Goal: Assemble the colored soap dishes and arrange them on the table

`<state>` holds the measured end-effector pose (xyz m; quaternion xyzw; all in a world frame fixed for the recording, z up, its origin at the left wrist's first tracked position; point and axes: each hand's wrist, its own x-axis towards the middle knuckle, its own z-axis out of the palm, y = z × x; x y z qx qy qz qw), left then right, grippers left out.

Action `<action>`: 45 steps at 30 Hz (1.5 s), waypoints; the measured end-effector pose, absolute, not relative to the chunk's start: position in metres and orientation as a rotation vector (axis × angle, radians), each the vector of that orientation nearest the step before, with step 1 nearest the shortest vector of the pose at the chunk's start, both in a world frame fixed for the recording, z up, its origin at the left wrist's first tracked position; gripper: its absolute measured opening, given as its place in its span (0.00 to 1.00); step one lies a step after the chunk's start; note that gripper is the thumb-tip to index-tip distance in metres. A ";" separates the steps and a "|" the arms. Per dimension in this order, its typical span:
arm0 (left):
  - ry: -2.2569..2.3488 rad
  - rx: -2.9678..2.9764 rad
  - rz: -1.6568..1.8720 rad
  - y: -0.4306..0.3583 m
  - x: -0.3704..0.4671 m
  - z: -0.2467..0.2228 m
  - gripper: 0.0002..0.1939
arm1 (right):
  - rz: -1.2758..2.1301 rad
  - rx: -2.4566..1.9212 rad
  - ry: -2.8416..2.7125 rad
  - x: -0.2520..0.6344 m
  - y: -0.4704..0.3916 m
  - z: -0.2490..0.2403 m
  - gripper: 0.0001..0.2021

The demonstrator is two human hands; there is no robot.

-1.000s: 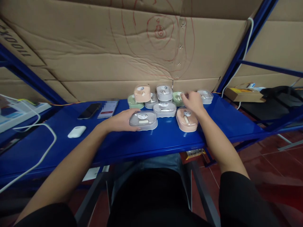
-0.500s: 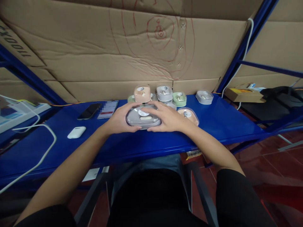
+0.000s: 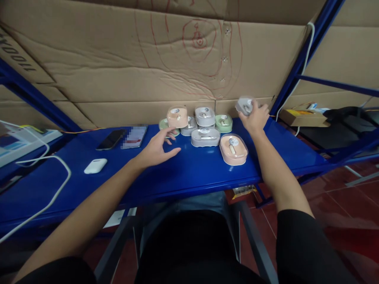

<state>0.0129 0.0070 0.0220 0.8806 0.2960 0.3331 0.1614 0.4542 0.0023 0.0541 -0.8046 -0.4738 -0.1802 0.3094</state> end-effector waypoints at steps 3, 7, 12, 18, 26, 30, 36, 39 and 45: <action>0.857 2.535 0.910 0.003 0.014 0.025 0.37 | -0.490 -2.226 -1.307 0.457 0.012 0.037 0.39; 0.882 2.542 0.888 0.003 0.013 0.027 0.35 | -0.480 -2.294 -1.324 0.449 0.018 0.029 0.37; 0.897 2.540 0.850 0.005 0.013 0.025 0.32 | -0.490 -2.330 -1.423 0.446 0.021 0.026 0.36; 0.900 2.543 0.831 0.005 0.014 0.023 0.31 | -0.470 -2.386 -1.469 0.448 0.027 0.019 0.36; 0.923 2.536 0.816 0.007 0.014 0.021 0.29 | -0.254 -2.454 -1.465 0.457 0.030 0.016 0.46; 0.931 2.535 0.805 0.008 0.015 0.021 0.29 | -0.170 -2.423 -1.454 0.473 0.020 0.029 0.50; 0.939 2.527 0.771 0.005 0.015 0.023 0.30 | -0.265 -2.386 -1.325 0.499 0.011 0.035 0.54; 0.944 2.525 0.764 0.005 0.015 0.023 0.29 | -0.218 -2.405 -1.342 0.506 0.016 0.027 0.58; 0.942 2.528 0.789 0.008 0.014 0.020 0.29 | -0.175 -2.376 -1.319 0.521 0.021 0.021 0.62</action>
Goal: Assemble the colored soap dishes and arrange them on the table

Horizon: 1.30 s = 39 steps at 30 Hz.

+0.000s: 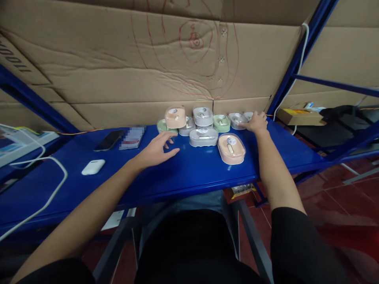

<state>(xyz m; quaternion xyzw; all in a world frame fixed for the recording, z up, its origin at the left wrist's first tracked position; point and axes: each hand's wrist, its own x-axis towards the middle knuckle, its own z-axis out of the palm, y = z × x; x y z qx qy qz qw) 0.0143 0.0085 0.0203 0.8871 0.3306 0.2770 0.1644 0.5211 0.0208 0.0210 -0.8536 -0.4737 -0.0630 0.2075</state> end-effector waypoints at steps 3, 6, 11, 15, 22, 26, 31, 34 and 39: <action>0.940 2.538 0.768 0.009 0.014 0.020 0.30 | -0.205 -2.325 -1.247 0.529 0.018 0.017 0.56; 0.926 2.548 0.762 0.007 0.015 0.021 0.30 | -0.131 -2.309 -1.154 0.532 0.017 0.010 0.48; 0.931 2.559 0.742 0.007 0.015 0.022 0.29 | -0.028 -2.275 -1.139 0.527 0.018 0.005 0.41; 0.931 2.555 0.745 0.008 0.014 0.021 0.29 | -0.056 -2.316 -1.123 0.521 0.018 0.014 0.43; 0.930 2.558 0.746 0.008 0.015 0.020 0.31 | -0.260 -1.797 -1.478 0.476 0.004 0.051 0.28; 0.932 2.561 0.740 0.009 0.015 0.019 0.30 | -0.014 -1.437 -2.017 0.411 -0.007 0.061 0.27; 0.929 2.560 0.742 0.010 0.015 0.019 0.31 | -0.025 -1.487 -2.335 0.366 -0.015 0.061 0.38; 0.911 2.567 0.739 0.009 0.015 0.019 0.30 | 0.042 -1.570 -2.401 0.364 -0.014 0.058 0.44; 0.914 2.556 0.743 0.009 0.016 0.019 0.30 | 0.049 -1.550 -2.472 0.359 -0.015 0.055 0.40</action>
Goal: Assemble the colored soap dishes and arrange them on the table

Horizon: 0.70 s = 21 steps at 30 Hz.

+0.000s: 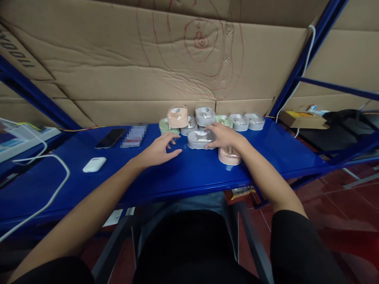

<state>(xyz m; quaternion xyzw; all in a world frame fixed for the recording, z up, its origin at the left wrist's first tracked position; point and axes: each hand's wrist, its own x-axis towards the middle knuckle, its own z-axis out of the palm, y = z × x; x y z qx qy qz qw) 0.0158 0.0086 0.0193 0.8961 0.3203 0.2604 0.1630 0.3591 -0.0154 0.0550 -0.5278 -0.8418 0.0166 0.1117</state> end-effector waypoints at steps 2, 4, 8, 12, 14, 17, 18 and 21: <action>0.919 2.535 0.753 0.009 0.016 0.019 0.34 | 0.040 -1.525 -2.500 0.354 -0.019 0.056 0.39; 0.930 2.496 0.760 0.010 0.016 0.017 0.42 | 0.054 -1.474 -2.544 0.348 -0.025 0.059 0.40; 0.939 2.429 0.717 0.011 0.018 0.014 0.61 | 0.107 -1.360 -2.611 0.333 -0.039 0.066 0.42; 0.872 2.437 0.615 0.008 0.019 0.014 0.61 | 0.087 -1.360 -2.641 0.306 -0.048 0.067 0.40; 0.855 2.441 0.595 0.008 0.018 0.015 0.59 | 0.072 -1.336 -2.677 0.290 -0.048 0.065 0.40; 0.858 2.433 0.605 0.008 0.015 0.012 0.59 | 0.021 -1.314 -2.714 0.271 -0.045 0.059 0.42; 0.862 2.432 0.607 0.008 0.014 0.010 0.59 | 0.000 -1.315 -2.715 0.267 -0.044 0.057 0.42; 0.864 2.432 0.598 0.007 0.006 0.007 0.58 | -0.021 -1.292 -2.681 0.261 -0.044 0.050 0.44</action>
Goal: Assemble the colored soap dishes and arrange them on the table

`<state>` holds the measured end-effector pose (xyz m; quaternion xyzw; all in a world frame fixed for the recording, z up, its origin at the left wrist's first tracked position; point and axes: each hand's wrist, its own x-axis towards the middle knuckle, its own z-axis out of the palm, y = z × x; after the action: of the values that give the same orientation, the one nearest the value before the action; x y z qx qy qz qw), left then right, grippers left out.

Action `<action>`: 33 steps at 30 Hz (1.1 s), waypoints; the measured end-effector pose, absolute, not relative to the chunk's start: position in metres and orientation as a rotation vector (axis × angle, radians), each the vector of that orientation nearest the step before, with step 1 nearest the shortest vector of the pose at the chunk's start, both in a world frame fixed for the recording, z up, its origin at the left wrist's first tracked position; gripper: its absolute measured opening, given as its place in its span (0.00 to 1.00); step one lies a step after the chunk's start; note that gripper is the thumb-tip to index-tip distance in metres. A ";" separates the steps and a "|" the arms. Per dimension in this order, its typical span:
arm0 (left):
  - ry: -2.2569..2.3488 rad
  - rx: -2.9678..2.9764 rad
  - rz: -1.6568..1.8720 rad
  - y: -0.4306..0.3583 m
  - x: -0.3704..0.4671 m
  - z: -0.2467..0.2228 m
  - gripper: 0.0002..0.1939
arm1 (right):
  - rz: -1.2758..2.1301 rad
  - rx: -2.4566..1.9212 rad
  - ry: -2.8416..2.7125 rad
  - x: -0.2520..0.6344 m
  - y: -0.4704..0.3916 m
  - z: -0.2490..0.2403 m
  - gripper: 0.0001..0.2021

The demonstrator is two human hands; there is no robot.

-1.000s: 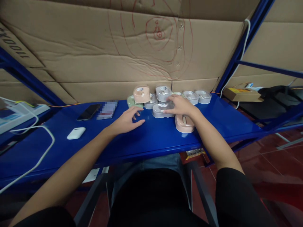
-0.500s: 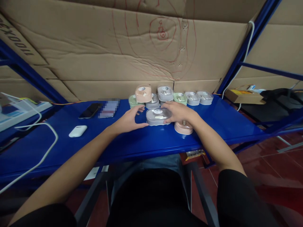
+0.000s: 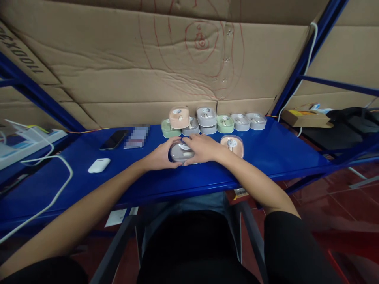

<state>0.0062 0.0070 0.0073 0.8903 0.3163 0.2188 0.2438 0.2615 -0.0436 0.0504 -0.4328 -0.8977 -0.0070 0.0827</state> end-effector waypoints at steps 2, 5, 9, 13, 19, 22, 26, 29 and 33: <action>0.862 2.431 0.591 0.007 -0.003 0.009 0.56 | -0.009 -1.269 -2.615 0.261 -0.048 0.049 0.43; 0.928 2.469 0.586 0.012 -0.025 0.017 0.54 | -0.027 -1.305 -2.458 0.261 -0.056 0.049 0.44; 1.026 2.545 0.474 0.025 -0.050 0.024 0.51 | -0.092 -1.535 -2.268 0.262 -0.059 0.044 0.43; 1.087 2.566 0.466 0.029 -0.049 0.020 0.57 | -0.102 -1.820 -2.178 0.267 -0.048 0.029 0.43; 1.015 2.549 0.552 0.018 -0.033 0.025 0.53 | -0.066 -1.986 -2.270 0.272 -0.037 0.019 0.43; 0.994 2.540 0.582 0.014 -0.032 0.031 0.54 | -0.059 -1.981 -2.277 0.272 -0.039 0.021 0.43; 0.950 2.524 0.652 0.009 -0.033 0.035 0.57 | -0.168 -1.857 -2.242 0.270 -0.045 0.030 0.36; 0.928 2.517 0.664 0.005 -0.032 0.037 0.58 | -0.209 -1.611 -2.189 0.266 -0.052 0.037 0.30; 0.907 2.525 0.622 0.004 -0.029 0.033 0.58 | -0.061 -1.307 -2.190 0.259 -0.060 0.039 0.29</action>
<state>-0.0293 0.0043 0.0332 0.8997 0.3232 0.2216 0.1925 0.2585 -0.0605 0.0388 -0.4902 -0.8213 -0.0230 0.2909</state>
